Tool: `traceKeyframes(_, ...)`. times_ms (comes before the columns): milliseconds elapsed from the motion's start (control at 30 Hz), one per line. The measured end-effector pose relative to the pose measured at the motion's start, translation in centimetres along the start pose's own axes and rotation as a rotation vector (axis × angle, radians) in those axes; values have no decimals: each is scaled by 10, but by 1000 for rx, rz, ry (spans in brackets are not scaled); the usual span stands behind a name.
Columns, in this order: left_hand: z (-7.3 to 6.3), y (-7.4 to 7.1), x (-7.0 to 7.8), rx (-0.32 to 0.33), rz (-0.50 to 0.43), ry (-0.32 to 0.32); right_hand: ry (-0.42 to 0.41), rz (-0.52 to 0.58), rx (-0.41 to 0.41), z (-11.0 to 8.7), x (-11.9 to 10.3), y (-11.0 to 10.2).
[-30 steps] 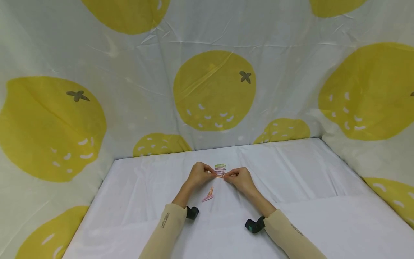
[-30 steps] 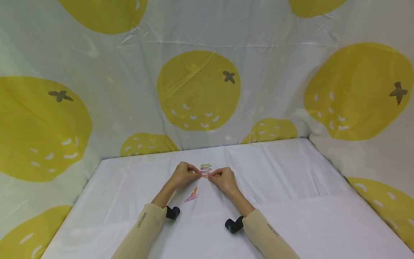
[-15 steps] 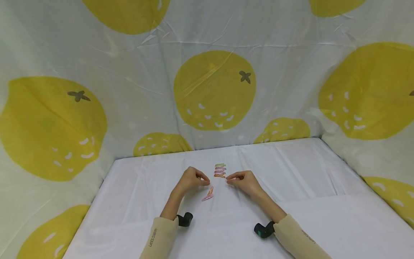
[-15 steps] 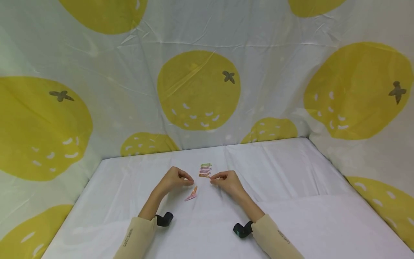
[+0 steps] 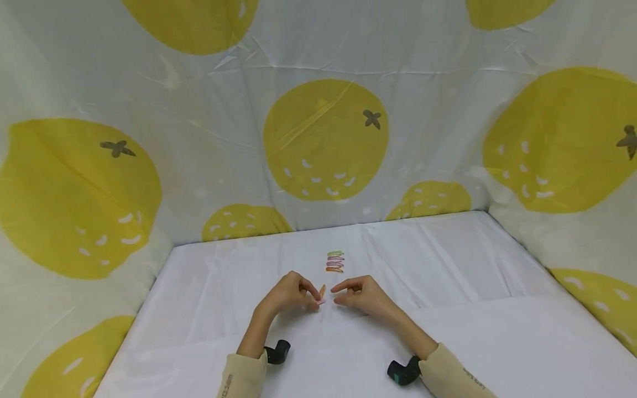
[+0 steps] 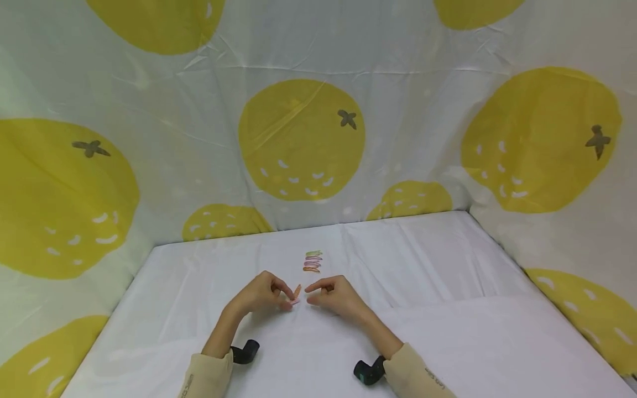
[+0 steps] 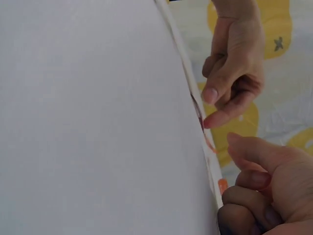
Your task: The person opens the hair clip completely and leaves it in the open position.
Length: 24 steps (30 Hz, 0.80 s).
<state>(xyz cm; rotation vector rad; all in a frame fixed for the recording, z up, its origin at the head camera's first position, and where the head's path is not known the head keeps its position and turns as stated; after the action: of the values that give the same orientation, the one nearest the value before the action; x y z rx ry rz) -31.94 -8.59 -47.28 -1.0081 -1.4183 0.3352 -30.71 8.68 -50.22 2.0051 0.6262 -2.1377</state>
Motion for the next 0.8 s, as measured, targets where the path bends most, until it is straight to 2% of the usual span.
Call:
traceKeyframes(167, -5, -1, -3, 1, 6, 2, -49, -15, -45, 3, -4, 17)
traceKeyframes(333, -9, -2, -3, 17, 12, 23, -89, -59, -37, 6, -8, 22)
traceKeyframes(533, -10, -1, -1, 30, 2, 77, -86, -87, -24, 6, -9, 25)
traceKeyframes(800, -12, 0, -2, 32, -41, 95, -86, -127, -7, 6, -12, 27)
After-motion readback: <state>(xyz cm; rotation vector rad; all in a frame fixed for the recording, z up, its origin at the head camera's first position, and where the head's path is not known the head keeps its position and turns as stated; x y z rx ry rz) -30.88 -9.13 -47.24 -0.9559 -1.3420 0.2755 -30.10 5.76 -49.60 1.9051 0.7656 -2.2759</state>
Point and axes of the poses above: each hand's wrist, its own z-axis towards the middle knuckle, its own y-axis out of the palm, x = y × z, the point moved 9 cm from there along z, towards the middle knuckle, and after that the axes turned 7 degrees about z, right-handed, at the moved point
